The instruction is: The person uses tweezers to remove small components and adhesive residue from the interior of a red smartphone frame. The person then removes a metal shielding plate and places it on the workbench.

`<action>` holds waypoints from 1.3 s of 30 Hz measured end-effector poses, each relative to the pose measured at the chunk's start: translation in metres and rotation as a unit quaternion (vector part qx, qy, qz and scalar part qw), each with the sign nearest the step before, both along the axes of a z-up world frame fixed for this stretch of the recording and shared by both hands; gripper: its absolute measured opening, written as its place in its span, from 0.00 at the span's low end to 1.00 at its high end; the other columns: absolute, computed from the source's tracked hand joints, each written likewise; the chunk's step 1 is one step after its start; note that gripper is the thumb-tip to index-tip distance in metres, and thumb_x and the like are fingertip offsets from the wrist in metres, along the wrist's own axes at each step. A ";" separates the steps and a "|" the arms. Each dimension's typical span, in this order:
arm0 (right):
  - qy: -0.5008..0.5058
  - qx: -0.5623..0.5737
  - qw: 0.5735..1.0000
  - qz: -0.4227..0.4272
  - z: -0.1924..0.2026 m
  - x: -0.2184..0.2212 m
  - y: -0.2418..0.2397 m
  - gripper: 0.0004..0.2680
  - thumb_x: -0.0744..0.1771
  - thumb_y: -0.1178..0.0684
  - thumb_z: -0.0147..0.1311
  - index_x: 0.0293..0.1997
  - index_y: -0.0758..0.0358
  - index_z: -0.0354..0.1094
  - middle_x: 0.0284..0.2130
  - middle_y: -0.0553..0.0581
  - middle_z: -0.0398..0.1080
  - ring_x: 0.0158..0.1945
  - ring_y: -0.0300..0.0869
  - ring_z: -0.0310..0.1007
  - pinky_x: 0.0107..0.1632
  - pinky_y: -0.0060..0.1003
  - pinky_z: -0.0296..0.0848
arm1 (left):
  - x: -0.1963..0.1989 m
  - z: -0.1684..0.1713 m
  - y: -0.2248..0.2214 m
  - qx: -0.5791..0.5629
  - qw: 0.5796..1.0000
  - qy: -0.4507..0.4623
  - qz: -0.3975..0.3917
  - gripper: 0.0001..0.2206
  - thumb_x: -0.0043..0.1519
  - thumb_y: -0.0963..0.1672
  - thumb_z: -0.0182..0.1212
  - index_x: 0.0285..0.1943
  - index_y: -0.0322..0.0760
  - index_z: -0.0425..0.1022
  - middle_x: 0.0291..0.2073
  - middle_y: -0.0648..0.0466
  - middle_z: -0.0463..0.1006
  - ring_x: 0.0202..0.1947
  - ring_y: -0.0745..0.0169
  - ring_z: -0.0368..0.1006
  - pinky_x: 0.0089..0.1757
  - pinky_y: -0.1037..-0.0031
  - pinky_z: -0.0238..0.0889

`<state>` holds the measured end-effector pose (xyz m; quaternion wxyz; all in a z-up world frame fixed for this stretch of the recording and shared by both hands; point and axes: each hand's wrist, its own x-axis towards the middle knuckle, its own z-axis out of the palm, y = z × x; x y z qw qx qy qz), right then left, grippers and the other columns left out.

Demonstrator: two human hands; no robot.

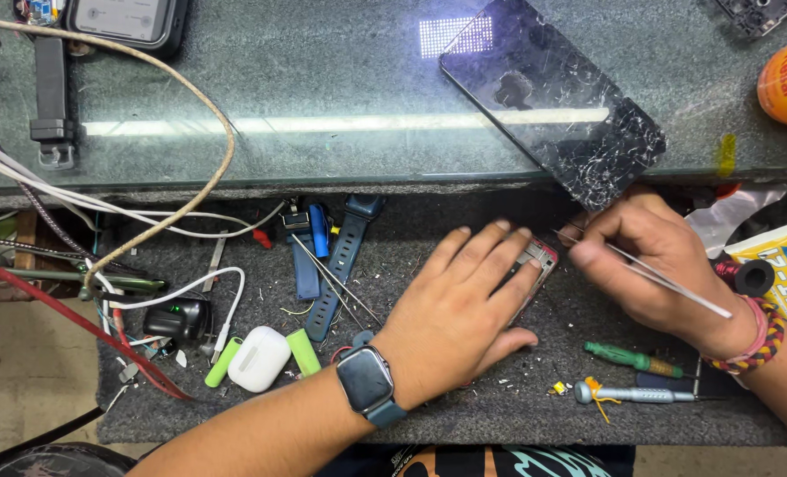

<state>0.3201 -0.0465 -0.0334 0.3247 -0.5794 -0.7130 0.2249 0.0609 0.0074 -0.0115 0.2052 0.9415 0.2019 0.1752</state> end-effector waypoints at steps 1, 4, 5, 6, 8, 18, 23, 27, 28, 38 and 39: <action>-0.010 0.006 1.000 -0.004 -0.001 -0.001 -0.001 0.07 0.61 0.54 0.66 0.32 0.60 0.70 0.36 0.55 0.75 0.43 0.43 0.74 0.48 0.37 0.70 | 0.001 -0.001 -0.001 -0.004 1.000 0.012 -0.005 0.35 0.57 0.53 0.67 0.69 0.30 0.66 0.68 0.41 0.64 0.73 0.41 0.56 0.69 0.52 0.48; 0.017 0.036 0.999 0.010 -0.002 -0.005 0.000 0.07 0.60 0.57 0.66 0.32 0.60 0.70 0.38 0.57 0.74 0.44 0.42 0.76 0.48 0.34 0.72 | 0.001 -0.004 -0.004 -0.024 0.999 0.021 -0.002 0.36 0.57 0.53 0.66 0.70 0.29 0.65 0.69 0.39 0.64 0.72 0.41 0.56 0.69 0.52 0.47; 0.022 0.032 0.999 0.002 -0.002 -0.006 0.000 0.07 0.60 0.58 0.66 0.32 0.61 0.69 0.37 0.56 0.75 0.43 0.42 0.77 0.46 0.34 0.73 | 0.000 -0.004 -0.004 -0.030 0.999 0.018 -0.003 0.36 0.57 0.53 0.67 0.70 0.28 0.65 0.69 0.39 0.63 0.72 0.40 0.56 0.69 0.52 0.47; 0.026 0.028 0.999 -0.008 -0.001 -0.007 0.001 0.07 0.60 0.59 0.67 0.31 0.61 0.69 0.36 0.56 0.76 0.41 0.42 0.78 0.44 0.33 0.74 | 0.000 -0.004 -0.004 -0.035 0.999 0.014 -0.005 0.37 0.56 0.53 0.67 0.70 0.28 0.64 0.69 0.38 0.63 0.72 0.39 0.56 0.69 0.52 0.47; 0.039 0.036 0.999 -0.004 -0.001 -0.009 0.002 0.07 0.60 0.61 0.66 0.30 0.62 0.68 0.34 0.55 0.75 0.41 0.42 0.80 0.44 0.33 0.75 | 0.000 -0.005 -0.003 -0.045 0.999 0.012 -0.008 0.37 0.56 0.53 0.67 0.70 0.27 0.64 0.69 0.37 0.62 0.72 0.38 0.55 0.69 0.52 0.47; 0.058 0.065 0.996 0.028 -0.001 -0.013 0.002 0.09 0.61 0.64 0.64 0.27 0.62 0.62 0.29 0.55 0.71 0.39 0.43 0.81 0.41 0.33 0.79 | 0.001 -0.004 -0.003 -0.074 0.997 0.011 -0.010 0.37 0.56 0.52 0.68 0.70 0.25 0.63 0.69 0.36 0.62 0.73 0.36 0.55 0.69 0.52 0.47; 0.008 0.076 0.997 0.027 0.002 -0.017 0.001 0.10 0.60 0.63 0.66 0.27 0.61 0.63 0.29 0.56 0.71 0.39 0.44 0.81 0.38 0.33 0.76 | 0.000 -0.005 -0.004 -0.073 0.997 0.008 -0.008 0.36 0.56 0.51 0.68 0.70 0.25 0.63 0.69 0.36 0.62 0.72 0.36 0.56 0.69 0.52 0.48; -0.004 0.099 0.995 0.032 0.001 -0.021 0.000 0.09 0.60 0.63 0.66 0.29 0.61 0.65 0.30 0.55 0.72 0.40 0.44 0.81 0.40 0.34 0.77 | 0.001 -0.005 -0.004 -0.071 0.997 0.012 -0.010 0.36 0.56 0.51 0.67 0.70 0.24 0.63 0.68 0.36 0.63 0.72 0.36 0.56 0.69 0.52 0.48; 0.003 0.102 0.994 0.036 0.000 -0.021 0.001 0.09 0.60 0.62 0.67 0.30 0.61 0.65 0.31 0.55 0.72 0.40 0.44 0.81 0.41 0.33 0.77 | 0.002 -0.005 -0.004 -0.070 0.997 0.011 -0.011 0.37 0.56 0.51 0.67 0.70 0.23 0.63 0.68 0.36 0.63 0.72 0.36 0.56 0.69 0.52 0.48; -0.076 0.223 0.966 0.106 0.049 -0.017 -0.001 0.09 0.62 0.63 0.59 0.44 0.63 0.69 0.41 0.62 0.73 0.43 0.52 0.79 0.43 0.41 0.78 | 0.000 -0.004 0.000 -0.065 0.998 0.001 -0.017 0.35 0.56 0.52 0.67 0.68 0.26 0.65 0.68 0.36 0.63 0.71 0.37 0.57 0.68 0.52 0.49; -0.101 0.247 0.958 0.103 0.059 -0.016 -0.001 0.09 0.63 0.64 0.57 0.45 0.64 0.68 0.41 0.63 0.73 0.43 0.53 0.79 0.44 0.42 0.78 | -0.001 -0.004 0.001 -0.068 0.997 -0.005 -0.019 0.35 0.56 0.52 0.67 0.68 0.26 0.66 0.67 0.37 0.64 0.71 0.37 0.58 0.67 0.52 0.50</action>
